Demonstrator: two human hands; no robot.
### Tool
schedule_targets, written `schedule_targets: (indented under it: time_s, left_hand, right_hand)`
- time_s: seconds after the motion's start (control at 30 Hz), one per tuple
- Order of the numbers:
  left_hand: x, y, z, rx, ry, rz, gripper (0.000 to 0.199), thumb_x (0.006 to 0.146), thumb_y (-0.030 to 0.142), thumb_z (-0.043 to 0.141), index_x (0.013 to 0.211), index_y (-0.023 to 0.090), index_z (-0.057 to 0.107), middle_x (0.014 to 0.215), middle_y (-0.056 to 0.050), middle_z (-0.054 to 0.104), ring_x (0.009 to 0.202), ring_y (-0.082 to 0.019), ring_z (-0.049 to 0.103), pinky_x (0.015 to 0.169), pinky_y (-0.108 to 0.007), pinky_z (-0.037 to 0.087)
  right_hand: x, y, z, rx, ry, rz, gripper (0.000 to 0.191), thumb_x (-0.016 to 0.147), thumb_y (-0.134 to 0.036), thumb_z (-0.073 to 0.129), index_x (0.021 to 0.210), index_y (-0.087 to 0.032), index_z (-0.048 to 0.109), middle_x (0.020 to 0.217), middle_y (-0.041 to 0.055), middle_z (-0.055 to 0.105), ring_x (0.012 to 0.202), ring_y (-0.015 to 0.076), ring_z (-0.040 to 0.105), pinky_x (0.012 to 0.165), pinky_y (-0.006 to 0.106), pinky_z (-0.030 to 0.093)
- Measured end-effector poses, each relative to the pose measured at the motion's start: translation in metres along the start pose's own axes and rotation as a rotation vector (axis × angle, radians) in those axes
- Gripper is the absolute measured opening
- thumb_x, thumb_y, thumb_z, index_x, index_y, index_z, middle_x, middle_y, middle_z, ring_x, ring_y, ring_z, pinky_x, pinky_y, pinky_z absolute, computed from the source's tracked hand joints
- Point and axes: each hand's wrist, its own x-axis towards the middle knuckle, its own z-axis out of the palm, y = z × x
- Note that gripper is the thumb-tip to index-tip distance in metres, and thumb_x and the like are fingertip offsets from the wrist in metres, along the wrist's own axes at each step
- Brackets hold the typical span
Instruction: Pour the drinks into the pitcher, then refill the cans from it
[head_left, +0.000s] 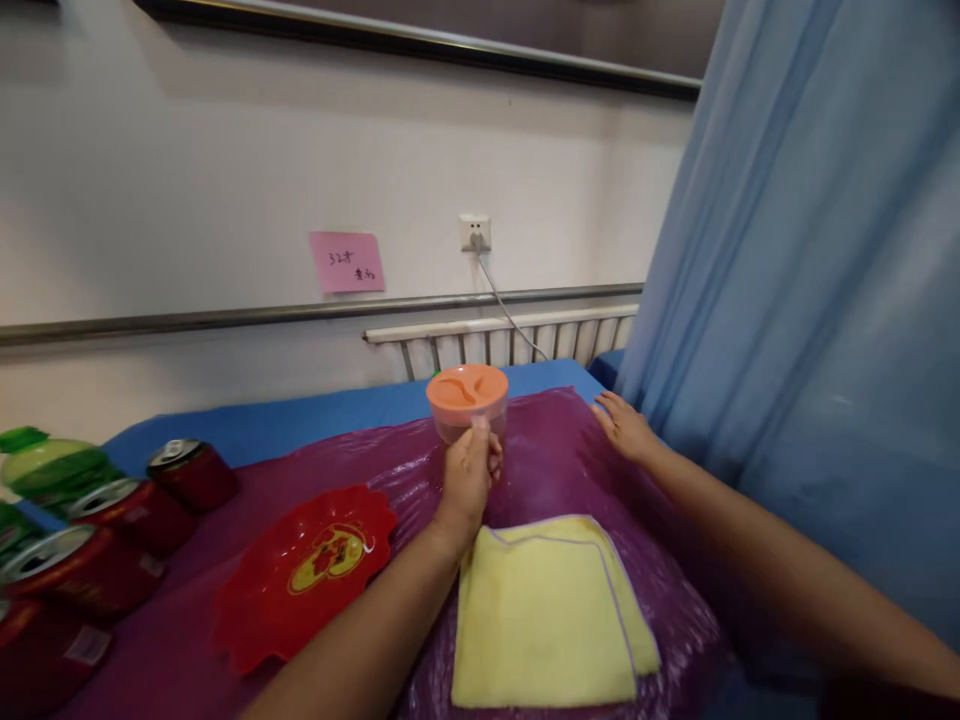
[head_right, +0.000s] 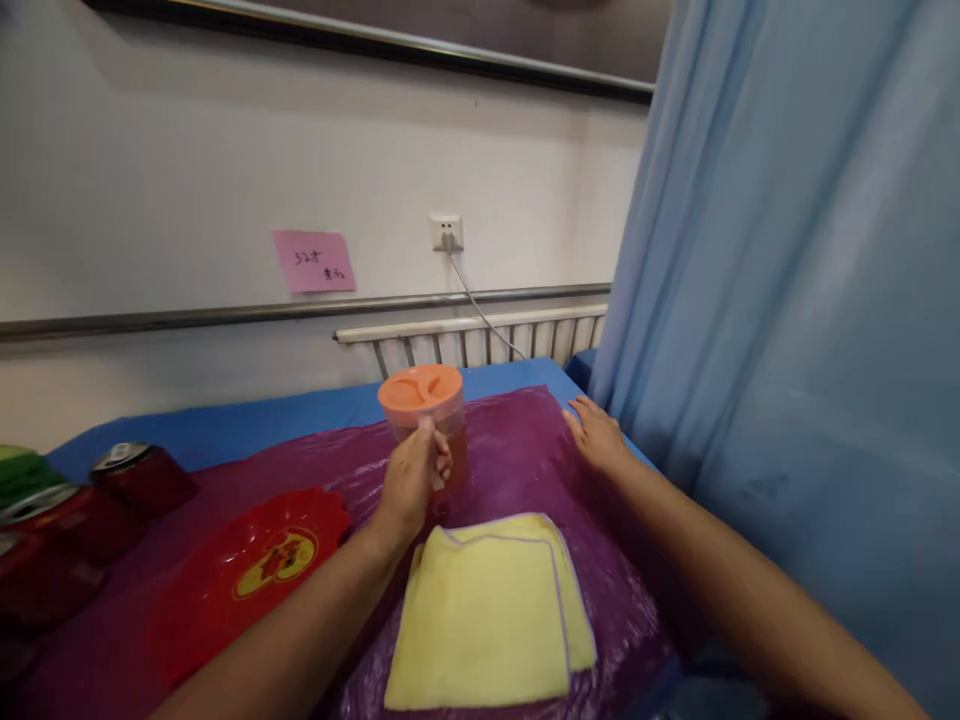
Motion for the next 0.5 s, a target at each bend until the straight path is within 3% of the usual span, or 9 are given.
schedule_targets:
  time_s: [0.1, 0.17, 0.27, 0.37, 0.5]
  left_hand:
    - [0.0, 0.0, -0.004, 0.048, -0.054, 0.026, 0.06, 0.085, 0.077, 0.051, 0.074, 0.019, 0.058, 0.057, 0.001, 0.058, 0.049, -0.013, 0.053, 0.049, -0.024, 0.04]
    - [-0.003, -0.001, -0.011, 0.142, -0.075, 0.056, 0.06, 0.085, 0.076, 0.052, 0.083, 0.017, 0.064, 0.074, -0.006, 0.07, 0.067, -0.019, 0.066, 0.062, -0.029, 0.05]
    - [-0.018, -0.002, -0.03, 0.341, -0.098, 0.119, 0.054, 0.085, 0.067, 0.057, 0.101, 0.016, 0.067, 0.103, -0.011, 0.075, 0.097, -0.027, 0.07, 0.085, -0.038, 0.054]
    - [-0.05, 0.0, -0.061, 0.524, -0.189, 0.135, 0.052, 0.089, 0.059, 0.055, 0.118, 0.017, 0.065, 0.122, -0.013, 0.072, 0.114, -0.03, 0.067, 0.101, -0.046, 0.051]
    - [-0.104, -0.001, -0.116, 0.766, -0.346, 0.139, 0.053, 0.093, 0.057, 0.051, 0.127, 0.018, 0.064, 0.135, -0.014, 0.067, 0.127, -0.031, 0.061, 0.111, -0.051, 0.046]
  right_hand:
    - [-0.076, 0.025, -0.016, -0.008, 0.068, 0.041, 0.059, 0.105, -0.04, 0.024, 0.146, -0.011, 0.054, 0.156, 0.0136, 0.047, 0.146, 0.023, 0.041, 0.12, 0.038, 0.033]
    - [-0.131, 0.035, -0.015, -0.022, 0.093, 0.066, 0.057, 0.103, -0.042, 0.028, 0.143, -0.013, 0.058, 0.153, 0.0146, 0.051, 0.142, 0.0257, 0.046, 0.118, 0.042, 0.036]
    - [-0.199, 0.043, -0.005, -0.038, 0.118, 0.032, 0.052, 0.103, -0.046, 0.034, 0.135, -0.02, 0.065, 0.147, 0.0125, 0.057, 0.136, 0.0278, 0.053, 0.114, 0.047, 0.041]
    - [-0.236, 0.049, 0.005, -0.088, 0.106, 0.036, 0.048, 0.103, -0.044, 0.035, 0.13, -0.022, 0.068, 0.145, 0.0121, 0.059, 0.133, 0.029, 0.055, 0.109, 0.05, 0.043]
    - [-0.25, 0.06, 0.013, -0.166, 0.092, 0.071, 0.05, 0.102, -0.043, 0.034, 0.136, -0.021, 0.063, 0.147, 0.0124, 0.057, 0.135, 0.0295, 0.053, 0.107, 0.053, 0.043]
